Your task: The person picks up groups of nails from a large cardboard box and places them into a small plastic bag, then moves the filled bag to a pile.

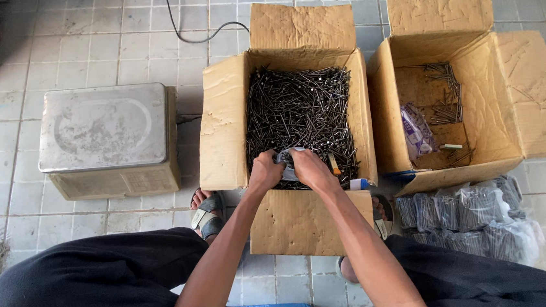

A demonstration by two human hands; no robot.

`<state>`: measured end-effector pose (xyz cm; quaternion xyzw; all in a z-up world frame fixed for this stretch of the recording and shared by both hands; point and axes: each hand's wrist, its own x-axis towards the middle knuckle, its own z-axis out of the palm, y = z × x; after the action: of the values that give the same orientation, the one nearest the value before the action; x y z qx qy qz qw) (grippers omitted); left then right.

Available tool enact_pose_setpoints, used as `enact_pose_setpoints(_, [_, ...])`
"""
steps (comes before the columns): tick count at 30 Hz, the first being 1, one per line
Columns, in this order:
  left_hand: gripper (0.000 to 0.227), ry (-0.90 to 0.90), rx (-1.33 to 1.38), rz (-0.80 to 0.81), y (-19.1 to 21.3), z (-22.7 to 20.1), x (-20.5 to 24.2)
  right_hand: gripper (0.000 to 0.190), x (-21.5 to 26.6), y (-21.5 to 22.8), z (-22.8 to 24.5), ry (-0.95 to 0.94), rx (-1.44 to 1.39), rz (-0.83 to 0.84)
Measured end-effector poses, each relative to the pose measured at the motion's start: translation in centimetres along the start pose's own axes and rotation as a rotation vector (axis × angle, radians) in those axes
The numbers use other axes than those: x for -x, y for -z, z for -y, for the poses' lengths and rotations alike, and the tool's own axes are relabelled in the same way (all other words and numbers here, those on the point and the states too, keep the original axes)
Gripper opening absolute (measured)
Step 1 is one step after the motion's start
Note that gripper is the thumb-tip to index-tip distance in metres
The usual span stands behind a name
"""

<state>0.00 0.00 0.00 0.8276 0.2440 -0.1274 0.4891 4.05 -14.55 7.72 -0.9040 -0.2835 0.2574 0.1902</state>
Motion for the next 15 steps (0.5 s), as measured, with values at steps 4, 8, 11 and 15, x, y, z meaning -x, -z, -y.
enact_pose_setpoints(4, [0.025,0.045,0.092,0.014,0.6,-0.4,1.1,0.042,1.3,1.3,1.9,-0.071,-0.085,0.003])
enact_pose_setpoints(8, [0.026,0.058,0.13,0.014,0.0,0.1,0.8,0.033,1.0,0.4,1.6,-0.163,-0.113,-0.042])
enact_pose_setpoints(11, [0.027,0.081,0.11,0.01,0.0,-0.2,1.2,0.027,0.7,-0.4,1.2,-0.202,-0.118,-0.064])
enact_pose_setpoints(15, [0.029,0.061,0.163,0.016,0.9,-1.4,2.3,0.035,-0.2,-1.8,-0.7,-0.183,-0.137,-0.061])
